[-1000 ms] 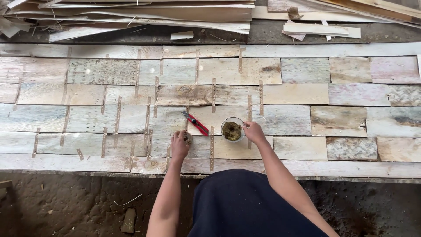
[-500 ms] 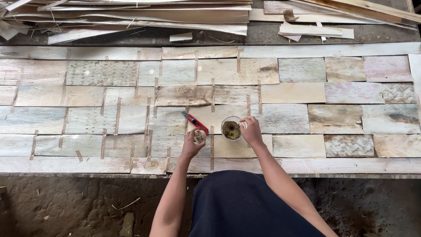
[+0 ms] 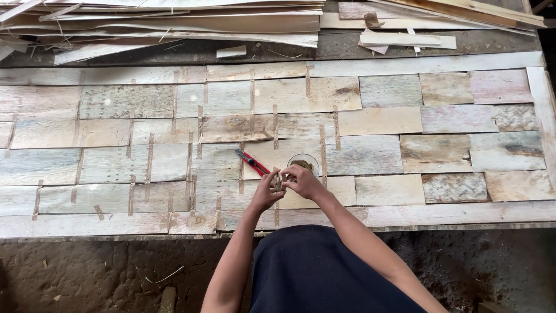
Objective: Applying thin decorative wood strips over the seams of a wooden tiled panel using adhesive.
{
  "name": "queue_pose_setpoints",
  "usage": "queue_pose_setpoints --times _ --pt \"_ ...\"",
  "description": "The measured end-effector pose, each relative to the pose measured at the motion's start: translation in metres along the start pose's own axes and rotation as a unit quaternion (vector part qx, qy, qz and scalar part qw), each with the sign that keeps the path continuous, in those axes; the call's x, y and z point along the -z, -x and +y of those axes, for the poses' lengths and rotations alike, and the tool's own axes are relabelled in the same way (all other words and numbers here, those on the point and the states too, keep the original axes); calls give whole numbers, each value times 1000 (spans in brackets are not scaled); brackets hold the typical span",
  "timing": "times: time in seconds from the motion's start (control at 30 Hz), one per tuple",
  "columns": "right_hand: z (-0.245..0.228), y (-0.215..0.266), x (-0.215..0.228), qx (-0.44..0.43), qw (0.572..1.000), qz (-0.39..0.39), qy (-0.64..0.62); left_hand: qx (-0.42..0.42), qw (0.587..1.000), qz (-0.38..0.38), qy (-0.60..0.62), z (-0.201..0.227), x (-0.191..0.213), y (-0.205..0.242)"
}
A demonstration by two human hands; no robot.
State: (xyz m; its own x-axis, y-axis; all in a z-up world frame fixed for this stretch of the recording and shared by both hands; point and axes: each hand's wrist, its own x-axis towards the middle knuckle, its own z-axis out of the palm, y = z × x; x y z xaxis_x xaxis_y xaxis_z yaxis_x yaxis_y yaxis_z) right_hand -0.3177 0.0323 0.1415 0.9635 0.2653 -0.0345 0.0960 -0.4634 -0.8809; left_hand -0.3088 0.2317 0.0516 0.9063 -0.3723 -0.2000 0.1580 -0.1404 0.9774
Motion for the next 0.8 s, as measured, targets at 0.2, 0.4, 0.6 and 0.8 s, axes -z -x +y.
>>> queue_pose_setpoints --times 0.2,0.4,0.6,0.8 --pt "7 -1 4 -4 999 9 34 -3 999 -29 -34 5 -5 -5" --pt "15 2 6 -19 999 -10 27 -22 997 -50 -46 -4 -7 -13" --pt "11 6 6 -17 999 -1 31 -39 995 -35 -83 15 -6 -9" --pt "6 11 15 -43 999 -4 9 -23 993 -15 -118 13 -9 -10"
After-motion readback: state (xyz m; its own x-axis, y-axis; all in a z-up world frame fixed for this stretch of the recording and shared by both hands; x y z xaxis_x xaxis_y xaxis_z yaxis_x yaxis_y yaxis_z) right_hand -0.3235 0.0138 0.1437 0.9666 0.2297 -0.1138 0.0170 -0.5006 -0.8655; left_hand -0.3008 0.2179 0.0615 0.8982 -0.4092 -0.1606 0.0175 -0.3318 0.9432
